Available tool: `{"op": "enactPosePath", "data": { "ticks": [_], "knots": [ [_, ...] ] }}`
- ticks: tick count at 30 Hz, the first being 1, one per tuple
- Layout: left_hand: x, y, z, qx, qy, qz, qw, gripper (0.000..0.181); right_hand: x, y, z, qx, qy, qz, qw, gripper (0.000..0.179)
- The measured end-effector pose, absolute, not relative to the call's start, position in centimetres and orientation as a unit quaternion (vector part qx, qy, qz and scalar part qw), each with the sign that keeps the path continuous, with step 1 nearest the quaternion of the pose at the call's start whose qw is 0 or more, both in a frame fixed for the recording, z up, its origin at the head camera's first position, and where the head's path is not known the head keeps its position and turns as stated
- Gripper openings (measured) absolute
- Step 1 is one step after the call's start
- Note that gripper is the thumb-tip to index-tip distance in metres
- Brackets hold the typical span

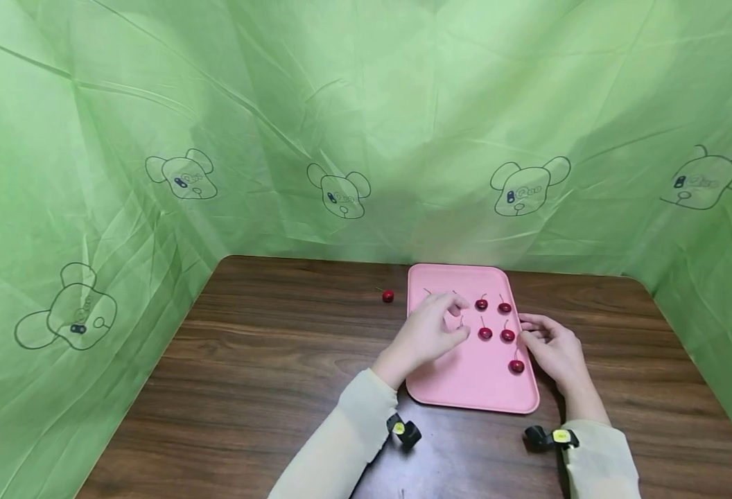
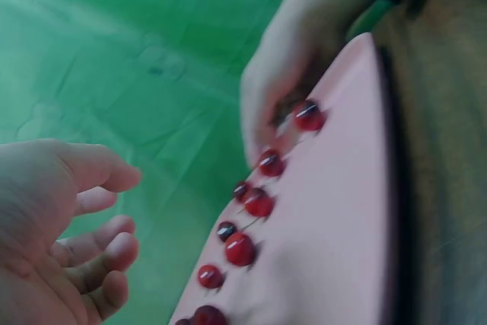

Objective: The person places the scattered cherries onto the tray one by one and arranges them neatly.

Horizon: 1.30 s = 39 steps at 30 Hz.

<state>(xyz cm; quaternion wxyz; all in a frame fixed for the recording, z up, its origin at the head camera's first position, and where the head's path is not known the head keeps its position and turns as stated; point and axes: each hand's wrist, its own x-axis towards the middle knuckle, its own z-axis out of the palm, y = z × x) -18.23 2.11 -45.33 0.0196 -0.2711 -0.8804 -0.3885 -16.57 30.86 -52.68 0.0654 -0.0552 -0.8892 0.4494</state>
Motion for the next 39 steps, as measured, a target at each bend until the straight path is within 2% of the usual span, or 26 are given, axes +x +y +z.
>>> {"op": "enactPosePath", "data": {
  "ticks": [9,17,24,39],
  "knots": [
    [-21.0,-1.6,-46.6,-0.153,-0.877,-0.429,0.152,0.036,-16.6,30.9,-52.7,-0.061,-0.891,0.446,0.062,0.038],
    [-22.6,-4.3,-48.8,-0.061,-0.872,-0.432,0.220,0.032,-16.6,30.8,-52.4,-0.061,-0.891,0.447,0.059,0.039],
    [-23.4,-5.3,-50.8,-0.019,-0.883,-0.422,0.203,0.034,-16.6,30.8,-52.7,-0.063,-0.892,0.444,0.060,0.038],
    [-23.7,-5.4,-52.5,-0.010,-0.900,-0.407,0.156,0.035,-16.6,30.9,-52.8,-0.064,-0.893,0.441,0.059,0.038]
  ]
}}
